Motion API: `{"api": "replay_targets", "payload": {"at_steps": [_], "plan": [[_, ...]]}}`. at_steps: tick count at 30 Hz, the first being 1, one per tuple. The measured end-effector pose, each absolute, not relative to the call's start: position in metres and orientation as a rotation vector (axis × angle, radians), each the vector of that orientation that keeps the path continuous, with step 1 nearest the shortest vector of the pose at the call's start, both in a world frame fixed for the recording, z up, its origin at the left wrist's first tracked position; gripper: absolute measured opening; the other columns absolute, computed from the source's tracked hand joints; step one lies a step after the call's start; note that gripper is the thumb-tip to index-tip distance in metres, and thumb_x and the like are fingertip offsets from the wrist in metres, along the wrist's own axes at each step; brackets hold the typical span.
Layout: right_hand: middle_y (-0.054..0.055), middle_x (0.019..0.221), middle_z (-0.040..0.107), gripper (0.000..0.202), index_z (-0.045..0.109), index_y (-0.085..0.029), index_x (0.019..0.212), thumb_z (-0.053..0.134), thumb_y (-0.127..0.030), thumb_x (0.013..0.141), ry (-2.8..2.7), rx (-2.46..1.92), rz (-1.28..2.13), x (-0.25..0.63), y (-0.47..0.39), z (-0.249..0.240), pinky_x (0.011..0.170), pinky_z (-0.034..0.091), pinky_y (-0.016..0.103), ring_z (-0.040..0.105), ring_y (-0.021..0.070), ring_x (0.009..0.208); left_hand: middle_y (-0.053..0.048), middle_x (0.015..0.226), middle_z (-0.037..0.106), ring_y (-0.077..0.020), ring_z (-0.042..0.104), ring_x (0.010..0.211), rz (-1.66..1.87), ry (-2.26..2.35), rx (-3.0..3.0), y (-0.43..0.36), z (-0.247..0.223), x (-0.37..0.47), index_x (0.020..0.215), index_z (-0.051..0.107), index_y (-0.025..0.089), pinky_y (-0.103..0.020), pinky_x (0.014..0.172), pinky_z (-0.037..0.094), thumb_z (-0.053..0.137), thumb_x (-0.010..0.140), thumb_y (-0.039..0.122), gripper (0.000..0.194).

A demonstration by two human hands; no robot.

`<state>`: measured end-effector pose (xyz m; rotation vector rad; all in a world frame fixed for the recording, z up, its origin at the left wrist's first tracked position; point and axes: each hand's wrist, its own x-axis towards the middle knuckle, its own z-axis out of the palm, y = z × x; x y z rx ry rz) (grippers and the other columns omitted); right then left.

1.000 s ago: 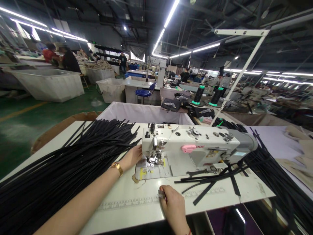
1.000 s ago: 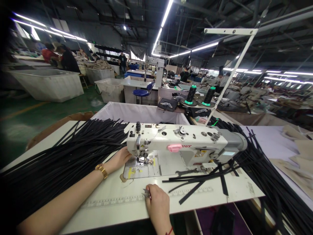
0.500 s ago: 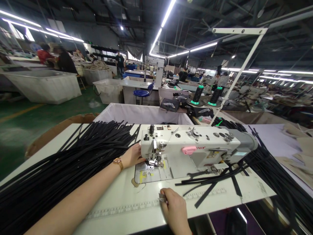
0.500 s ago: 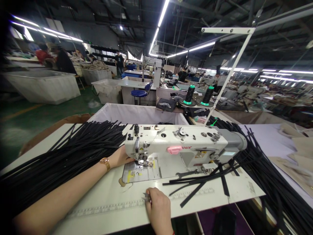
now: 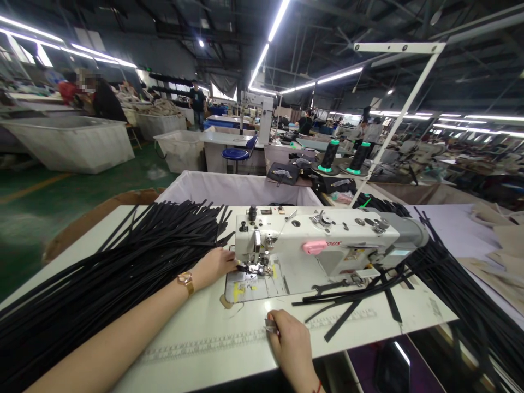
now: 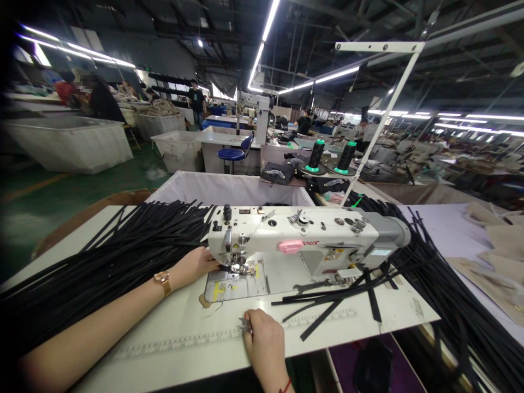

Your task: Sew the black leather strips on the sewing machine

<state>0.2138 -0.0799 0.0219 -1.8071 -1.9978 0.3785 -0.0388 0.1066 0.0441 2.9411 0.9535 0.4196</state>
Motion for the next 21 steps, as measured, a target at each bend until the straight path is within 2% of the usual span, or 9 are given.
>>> {"api": "replay_targets", "payload": {"at_steps": [5, 14, 18, 21], "plan": [[0.0, 0.085, 0.068, 0.023, 0.062, -0.024, 0.093, 0.046, -0.011, 0.083, -1.994, -1.815, 0.375, 0.214, -0.081, 0.022, 0.068, 0.038, 0.026, 0.063, 0.0165, 0.079, -0.007, 0.096, 0.064, -0.0193, 0.06, 0.083, 0.321, 0.87, 3.154, 0.087, 0.037, -0.044, 0.111, 0.06, 0.019, -0.031, 0.073, 0.045, 0.043, 0.097, 0.015, 0.022], [-0.001, 0.082, 0.068, 0.022, 0.062, -0.024, 0.092, 0.046, -0.011, 0.084, -1.99, -1.809, 0.324, 0.213, -0.082, 0.022, 0.065, 0.036, 0.025, 0.062, 0.0154, 0.075, -0.01, 0.105, 0.065, -0.0218, 0.062, 0.084, 0.233, 0.937, 3.204, 0.075, 0.033, -0.038, 0.115, 0.058, 0.015, -0.035, 0.072, 0.047, 0.046, 0.094, 0.008, 0.025], [-0.001, 0.082, 0.068, 0.023, 0.063, -0.024, 0.093, 0.047, -0.01, 0.083, -2.002, -1.807, 0.31, 0.212, -0.081, 0.025, 0.065, 0.036, 0.025, 0.063, 0.0155, 0.075, -0.01, 0.094, 0.065, -0.0233, 0.062, 0.08, 0.104, 1.049, 3.097, 0.052, 0.037, -0.02, 0.098, 0.06, 0.013, -0.035, 0.071, 0.049, 0.052, 0.087, 0.005, 0.016], [-0.001, 0.081, 0.068, 0.023, 0.063, -0.023, 0.092, 0.046, -0.01, 0.083, -2.017, -1.812, 0.288, 0.212, -0.082, 0.027, 0.065, 0.036, 0.026, 0.063, 0.0155, 0.074, -0.011, 0.088, 0.064, -0.0232, 0.062, 0.076, 0.02, 1.195, 3.001, 0.037, 0.036, -0.002, 0.089, 0.06, 0.011, -0.037, 0.07, 0.049, 0.048, 0.085, 0.001, 0.016]]}}
